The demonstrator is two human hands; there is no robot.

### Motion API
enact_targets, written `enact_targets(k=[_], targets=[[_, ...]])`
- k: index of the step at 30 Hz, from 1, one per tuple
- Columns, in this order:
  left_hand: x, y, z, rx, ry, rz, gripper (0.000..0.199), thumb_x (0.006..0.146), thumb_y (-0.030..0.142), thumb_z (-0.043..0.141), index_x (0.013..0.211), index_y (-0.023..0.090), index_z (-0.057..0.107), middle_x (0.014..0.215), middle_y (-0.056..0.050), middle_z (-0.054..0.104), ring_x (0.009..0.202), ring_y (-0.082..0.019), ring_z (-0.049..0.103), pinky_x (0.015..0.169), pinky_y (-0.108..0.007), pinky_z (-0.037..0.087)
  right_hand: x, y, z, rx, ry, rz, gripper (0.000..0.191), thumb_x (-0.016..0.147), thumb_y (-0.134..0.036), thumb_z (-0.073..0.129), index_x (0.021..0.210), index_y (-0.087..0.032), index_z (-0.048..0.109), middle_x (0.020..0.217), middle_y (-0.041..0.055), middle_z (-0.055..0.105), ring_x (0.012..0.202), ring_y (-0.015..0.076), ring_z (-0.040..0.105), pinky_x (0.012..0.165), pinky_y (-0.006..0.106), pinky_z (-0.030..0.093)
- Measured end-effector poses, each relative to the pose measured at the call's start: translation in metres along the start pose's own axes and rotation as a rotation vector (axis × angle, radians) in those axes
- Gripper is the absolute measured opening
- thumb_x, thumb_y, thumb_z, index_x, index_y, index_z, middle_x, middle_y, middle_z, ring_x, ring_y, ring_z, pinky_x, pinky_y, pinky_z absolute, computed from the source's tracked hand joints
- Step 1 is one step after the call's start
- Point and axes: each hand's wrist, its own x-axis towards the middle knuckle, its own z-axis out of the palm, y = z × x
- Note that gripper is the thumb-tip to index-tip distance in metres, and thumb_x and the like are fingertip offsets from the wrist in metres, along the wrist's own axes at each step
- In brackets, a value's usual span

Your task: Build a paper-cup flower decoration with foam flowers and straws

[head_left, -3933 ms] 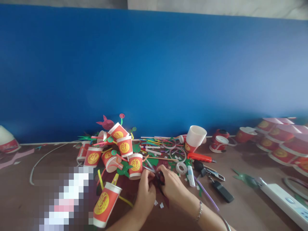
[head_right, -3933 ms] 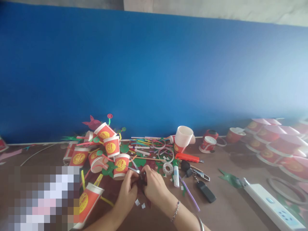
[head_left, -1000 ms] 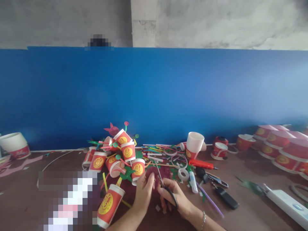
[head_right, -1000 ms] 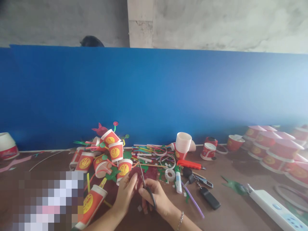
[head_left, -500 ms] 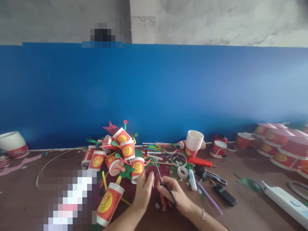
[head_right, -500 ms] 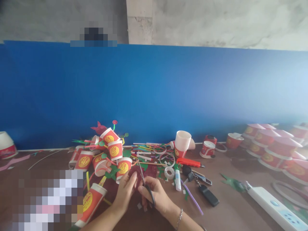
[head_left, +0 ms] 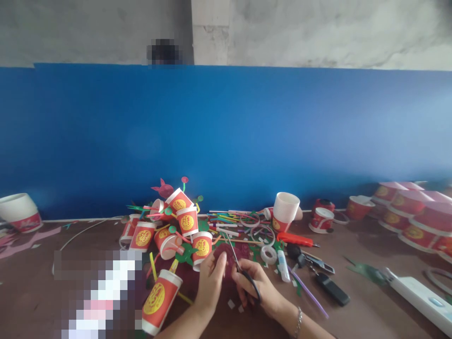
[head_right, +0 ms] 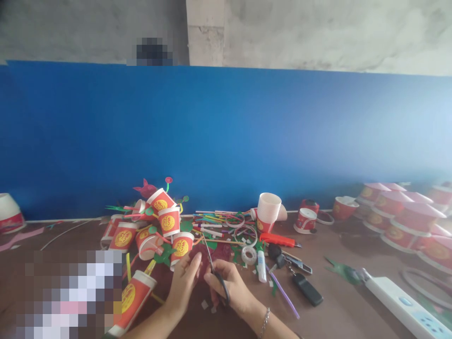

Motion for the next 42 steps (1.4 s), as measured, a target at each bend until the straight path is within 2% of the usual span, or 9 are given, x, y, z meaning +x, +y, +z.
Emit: enact_targets(k=[4,9,12,16,22,31,36,42], targets=[[-0.002,0.004,0.001,0.027,0.024,0.028,0.039,0.075,0.05,0.061,0.059,0.018,0.046,0.051,0.007,0.037,0.049,-0.008,0.033,0.047,-0.02,0.029,0.0,0.0,-0.001,0.007,-0.009,-0.007,0.042,0.069,-0.056,0.066,0.071,-0.017,0.049,0.041,-0.006,0.052,0.031,0.006,0.041,0.031,0.015,0.024],[-0.003,0.013,0.003,-0.003,-0.075,0.038,0.03,0.077,0.045,0.06,0.068,0.017,0.055,0.054,0.005,0.045,0.049,-0.009,0.037,0.047,-0.02,0.031,-0.001,-0.003,-0.002,0.026,-0.026,-0.011,0.041,0.07,-0.055,0.066,0.074,-0.017,0.051,0.044,-0.0048,0.055,0.034,0.0065,0.045,0.033,0.014,0.026],[-0.004,0.016,0.003,0.005,-0.088,0.042,0.029,0.078,0.044,0.06,0.069,0.017,0.057,0.055,0.003,0.049,0.05,-0.01,0.04,0.048,-0.021,0.033,-0.001,-0.005,-0.001,0.011,-0.005,0.004,0.041,0.069,-0.055,0.067,0.072,-0.017,0.051,0.041,-0.0061,0.052,0.033,0.0058,0.043,0.033,0.014,0.026],[-0.003,0.012,0.002,0.025,-0.065,0.049,0.033,0.077,0.047,0.059,0.066,0.017,0.054,0.053,0.005,0.044,0.049,-0.009,0.036,0.047,-0.021,0.031,-0.001,-0.006,-0.001,0.015,0.0,0.024,0.042,0.067,-0.055,0.068,0.071,-0.017,0.051,0.04,-0.0068,0.051,0.031,0.0052,0.041,0.031,0.014,0.024],[-0.001,0.003,-0.001,0.065,0.029,0.034,0.043,0.076,0.053,0.058,0.059,0.019,0.039,0.053,0.008,0.029,0.05,-0.008,0.027,0.047,-0.021,0.026,0.001,-0.005,-0.001,0.017,-0.004,0.009,0.042,0.067,-0.055,0.068,0.069,-0.016,0.051,0.037,-0.0072,0.049,0.029,0.0047,0.039,0.03,0.014,0.024],[-0.002,0.008,-0.001,0.072,-0.05,0.029,0.036,0.078,0.051,0.057,0.066,0.018,0.049,0.052,0.007,0.036,0.048,-0.009,0.03,0.048,-0.021,0.029,-0.001,-0.004,-0.001,0.051,-0.002,-0.004,0.042,0.068,-0.054,0.069,0.074,-0.016,0.052,0.043,-0.005,0.054,0.033,0.0056,0.043,0.032,0.013,0.026],[-0.001,0.004,-0.002,0.094,-0.008,0.057,0.037,0.079,0.049,0.057,0.063,0.018,0.045,0.055,0.007,0.034,0.052,-0.009,0.03,0.05,-0.021,0.03,0.0,-0.006,-0.001,0.031,0.014,0.025,0.043,0.066,-0.056,0.069,0.07,-0.017,0.051,0.038,-0.0071,0.049,0.03,0.005,0.04,0.031,0.014,0.025],[0.002,0.0,-0.003,0.079,0.028,0.036,0.039,0.08,0.053,0.052,0.064,0.02,0.039,0.056,0.007,0.03,0.053,-0.009,0.029,0.049,-0.021,0.029,0.0,-0.007,0.001,0.021,0.013,0.041,0.044,0.066,-0.057,0.068,0.07,-0.017,0.05,0.038,-0.0067,0.05,0.029,0.0052,0.04,0.029,0.014,0.023]])
